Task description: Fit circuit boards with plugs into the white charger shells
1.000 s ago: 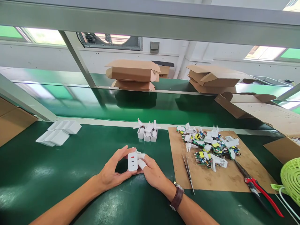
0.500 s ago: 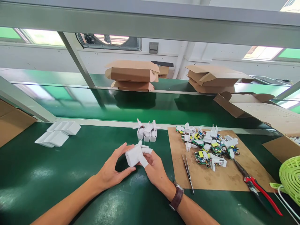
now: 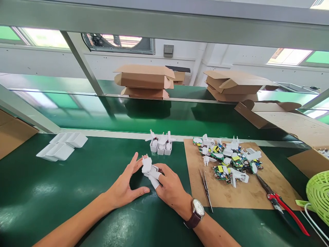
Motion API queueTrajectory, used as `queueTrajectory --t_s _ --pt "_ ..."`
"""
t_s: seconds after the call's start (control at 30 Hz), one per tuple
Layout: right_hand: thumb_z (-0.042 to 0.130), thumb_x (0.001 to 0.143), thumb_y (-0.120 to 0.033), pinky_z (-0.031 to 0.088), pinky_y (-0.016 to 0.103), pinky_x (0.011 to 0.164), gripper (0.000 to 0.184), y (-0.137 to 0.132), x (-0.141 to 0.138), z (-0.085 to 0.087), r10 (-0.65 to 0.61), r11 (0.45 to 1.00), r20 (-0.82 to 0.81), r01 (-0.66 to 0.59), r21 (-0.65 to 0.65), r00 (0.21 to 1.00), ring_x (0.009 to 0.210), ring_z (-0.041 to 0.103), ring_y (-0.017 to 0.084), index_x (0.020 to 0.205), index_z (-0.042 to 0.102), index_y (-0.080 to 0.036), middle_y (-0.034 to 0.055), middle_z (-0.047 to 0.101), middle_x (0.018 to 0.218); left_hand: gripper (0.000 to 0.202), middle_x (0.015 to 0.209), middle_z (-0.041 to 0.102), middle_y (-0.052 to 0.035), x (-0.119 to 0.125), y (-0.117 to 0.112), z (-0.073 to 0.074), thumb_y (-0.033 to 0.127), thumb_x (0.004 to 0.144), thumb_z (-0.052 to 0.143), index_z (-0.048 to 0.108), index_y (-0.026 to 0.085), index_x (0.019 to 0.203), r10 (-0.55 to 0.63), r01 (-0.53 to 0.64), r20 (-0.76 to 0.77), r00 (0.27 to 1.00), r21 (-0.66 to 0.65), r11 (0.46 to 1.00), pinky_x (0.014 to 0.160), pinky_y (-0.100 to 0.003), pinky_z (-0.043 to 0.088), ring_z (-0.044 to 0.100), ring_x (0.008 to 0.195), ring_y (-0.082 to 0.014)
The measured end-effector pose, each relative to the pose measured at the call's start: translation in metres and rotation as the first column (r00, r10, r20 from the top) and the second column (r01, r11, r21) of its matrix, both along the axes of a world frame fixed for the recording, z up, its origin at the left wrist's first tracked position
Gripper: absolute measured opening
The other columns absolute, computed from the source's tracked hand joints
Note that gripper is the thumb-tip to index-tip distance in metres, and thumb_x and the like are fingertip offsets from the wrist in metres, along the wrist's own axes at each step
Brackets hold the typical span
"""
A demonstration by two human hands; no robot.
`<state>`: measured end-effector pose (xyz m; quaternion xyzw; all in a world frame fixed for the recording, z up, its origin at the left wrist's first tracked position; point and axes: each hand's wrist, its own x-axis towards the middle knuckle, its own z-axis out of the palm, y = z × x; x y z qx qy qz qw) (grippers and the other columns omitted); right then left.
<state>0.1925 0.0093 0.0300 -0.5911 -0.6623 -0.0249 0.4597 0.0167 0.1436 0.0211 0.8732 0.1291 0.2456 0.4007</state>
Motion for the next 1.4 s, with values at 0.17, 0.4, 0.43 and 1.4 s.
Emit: queueTrajectory --t_s 0.17,0.4,0.43,1.4 --pt "0.052 0.088 -0.002 0.064 0.037 0.083 0.04 -0.006 0.002 0.001 0.002 0.998 0.042 0.001 -0.055 0.999 0.105 0.07 0.024 0.119 0.065 -0.024 0.0132 0.069 0.121 0.119 0.162 0.042 -0.0195 -0.003 -0.001 0.002 0.05 0.086 0.078 -0.01 0.033 0.163 -0.017 0.018 0.043 0.999 -0.022 1.0 0.116 -0.062 0.042 0.043 0.149 -0.0352" --pt "0.05 0.092 -0.006 0.064 0.039 0.083 0.043 -0.001 -0.001 -0.008 0.012 0.99 0.093 0.001 -0.143 0.996 0.106 0.069 0.026 0.132 0.055 -0.021 0.0146 0.069 0.12 0.099 0.144 0.062 -0.0158 -0.003 0.001 0.001 0.038 0.09 0.075 0.008 0.032 0.164 0.064 -0.065 0.092 0.994 0.01 0.998 0.104 -0.051 0.056 0.068 0.122 -0.028" --pt "0.05 0.093 -0.006 0.064 0.04 0.083 0.046 -0.001 -0.003 -0.008 -0.005 0.992 0.092 0.017 -0.127 0.996 0.107 0.069 0.026 0.137 0.051 -0.021 0.0149 0.068 0.121 0.095 0.14 0.065 -0.0146 -0.003 0.002 0.001 0.036 0.092 0.073 0.011 0.033 0.163 0.083 -0.086 0.127 0.988 0.021 0.996 0.099 -0.047 0.059 0.072 0.113 -0.0252" --pt "0.057 0.096 -0.011 0.062 0.04 0.096 0.048 -0.009 -0.012 0.005 0.018 0.997 -0.092 -0.025 -0.076 0.996 0.115 0.071 0.024 0.14 0.047 -0.026 0.0128 0.07 0.126 0.06 0.123 0.073 -0.0097 -0.007 0.004 0.011 0.027 0.105 0.049 0.027 0.03 0.161 0.034 -0.062 0.271 0.962 0.095 0.994 0.089 -0.034 0.064 0.075 0.099 -0.0189"
